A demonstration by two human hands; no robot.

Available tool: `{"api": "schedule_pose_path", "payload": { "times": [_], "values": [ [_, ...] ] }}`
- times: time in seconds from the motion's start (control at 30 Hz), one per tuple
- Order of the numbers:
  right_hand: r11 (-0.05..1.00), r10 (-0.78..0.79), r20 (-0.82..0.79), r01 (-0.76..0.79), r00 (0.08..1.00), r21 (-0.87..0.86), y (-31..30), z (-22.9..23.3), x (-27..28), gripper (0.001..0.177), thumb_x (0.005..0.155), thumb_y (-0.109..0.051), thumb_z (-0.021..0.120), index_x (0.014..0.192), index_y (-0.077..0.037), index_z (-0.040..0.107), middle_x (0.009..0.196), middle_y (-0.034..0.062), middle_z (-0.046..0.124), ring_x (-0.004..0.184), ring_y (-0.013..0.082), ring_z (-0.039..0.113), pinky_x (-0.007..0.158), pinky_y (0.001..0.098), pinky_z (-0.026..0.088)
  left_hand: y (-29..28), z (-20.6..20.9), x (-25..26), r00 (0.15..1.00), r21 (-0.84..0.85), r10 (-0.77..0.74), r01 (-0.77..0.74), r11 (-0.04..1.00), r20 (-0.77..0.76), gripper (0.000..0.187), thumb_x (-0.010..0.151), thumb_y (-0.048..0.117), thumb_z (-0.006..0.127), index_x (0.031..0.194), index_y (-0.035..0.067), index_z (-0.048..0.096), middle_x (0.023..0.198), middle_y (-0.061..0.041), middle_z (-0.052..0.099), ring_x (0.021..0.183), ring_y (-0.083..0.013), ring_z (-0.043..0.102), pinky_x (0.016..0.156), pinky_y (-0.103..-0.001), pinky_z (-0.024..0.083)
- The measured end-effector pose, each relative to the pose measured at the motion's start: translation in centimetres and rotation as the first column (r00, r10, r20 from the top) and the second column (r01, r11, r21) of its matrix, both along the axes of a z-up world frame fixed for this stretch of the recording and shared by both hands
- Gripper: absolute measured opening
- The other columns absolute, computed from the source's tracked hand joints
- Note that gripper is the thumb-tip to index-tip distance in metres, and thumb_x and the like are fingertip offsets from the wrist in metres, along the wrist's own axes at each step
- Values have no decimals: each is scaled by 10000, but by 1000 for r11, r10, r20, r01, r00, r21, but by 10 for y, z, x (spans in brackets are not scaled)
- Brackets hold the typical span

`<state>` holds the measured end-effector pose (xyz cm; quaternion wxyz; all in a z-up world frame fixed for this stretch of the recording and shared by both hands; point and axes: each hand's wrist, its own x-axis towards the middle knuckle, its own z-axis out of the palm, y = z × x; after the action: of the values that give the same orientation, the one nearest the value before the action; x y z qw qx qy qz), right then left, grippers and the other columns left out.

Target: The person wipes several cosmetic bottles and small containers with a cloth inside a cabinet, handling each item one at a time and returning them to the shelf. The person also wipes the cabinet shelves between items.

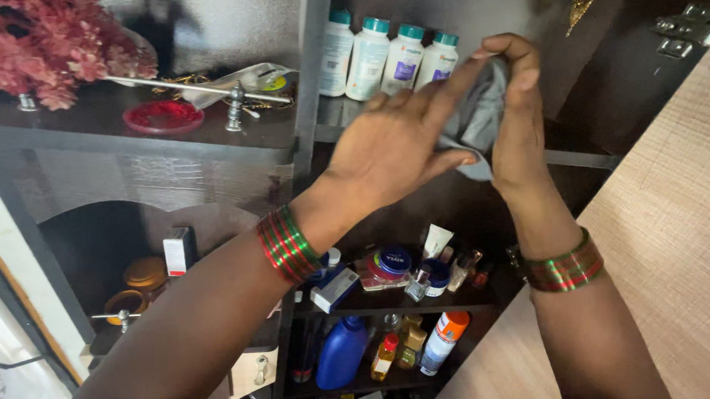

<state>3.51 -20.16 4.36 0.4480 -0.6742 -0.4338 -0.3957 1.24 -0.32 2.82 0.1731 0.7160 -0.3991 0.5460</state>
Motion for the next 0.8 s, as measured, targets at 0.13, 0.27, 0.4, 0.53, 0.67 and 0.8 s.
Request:
{"api": "schedule_pose_path", "payload": {
  "times": [0.13, 0.27, 0.4, 0.53, 0.67, 0.8],
  "values": [
    [960, 279, -229, -262, 933, 104, 19, 2, -27, 931, 993, -814, 322, 1627, -133, 292, 1267, 121, 556, 1171, 232, 590, 1049, 381, 548, 5, -1, -9, 909, 31, -139, 164, 986, -393, 776, 892, 217, 686, 1564, 314, 309, 1572, -187, 432, 1076, -392, 689, 834, -446, 615],
    [967, 229, -332, -253, 915, -27, 33, 18, -56, 967, 955, -811, 290, 1661, -158, 190, 1458, 143, 529, 1273, 239, 575, 1076, 376, 543, 32, -13, -11, 959, 91, -259, 270, 958, -117, 553, 878, 22, 602, 1357, 288, 529, 1471, -151, 521, 1154, -380, 670, 843, -423, 622],
    [950, -213, -215, 152, 953, -271, 55, 42, -60, 630, 1043, -514, 450, 1527, -110, 445, 1354, 105, 621, 1146, 225, 676, 885, 339, 601, 60, -21, -11, 973, 371, -219, 231, 899, -75, 240, 907, 151, 601, 1124, 223, 673, 1221, -74, 615, 1089, -332, 643, 765, -436, 591],
    [695, -467, 304, 557, 830, -455, 81, 57, -43, 329, 1075, -74, 573, 1400, -22, 589, 1284, 170, 654, 1087, 299, 704, 881, 372, 598, 80, -21, -7, 962, 469, -179, 63, 881, 207, 176, 877, 196, 614, 1012, 179, 725, 1134, -69, 651, 1054, -261, 641, 898, -446, 509],
    [592, -522, 398, 656, 755, -469, 99, 63, -19, 315, 1015, -29, 576, 1328, 5, 593, 1301, 230, 624, 1077, 429, 645, 886, 491, 525, 78, -21, -1, 963, 480, -169, 48, 876, 212, 154, 856, 192, 614, 928, 169, 748, 1028, -71, 688, 1032, -252, 658, 1028, -462, 452],
    [581, -533, 392, 661, 750, -475, 108, 65, 9, 348, 968, 1, 566, 1311, 59, 566, 1322, 266, 587, 1102, 476, 617, 926, 511, 500, 72, -20, 7, 981, 478, -188, 142, 867, 50, 174, 841, 152, 603, 917, 162, 759, 950, -91, 702, 1002, -264, 673, 1093, -495, 418]
  ]
}}
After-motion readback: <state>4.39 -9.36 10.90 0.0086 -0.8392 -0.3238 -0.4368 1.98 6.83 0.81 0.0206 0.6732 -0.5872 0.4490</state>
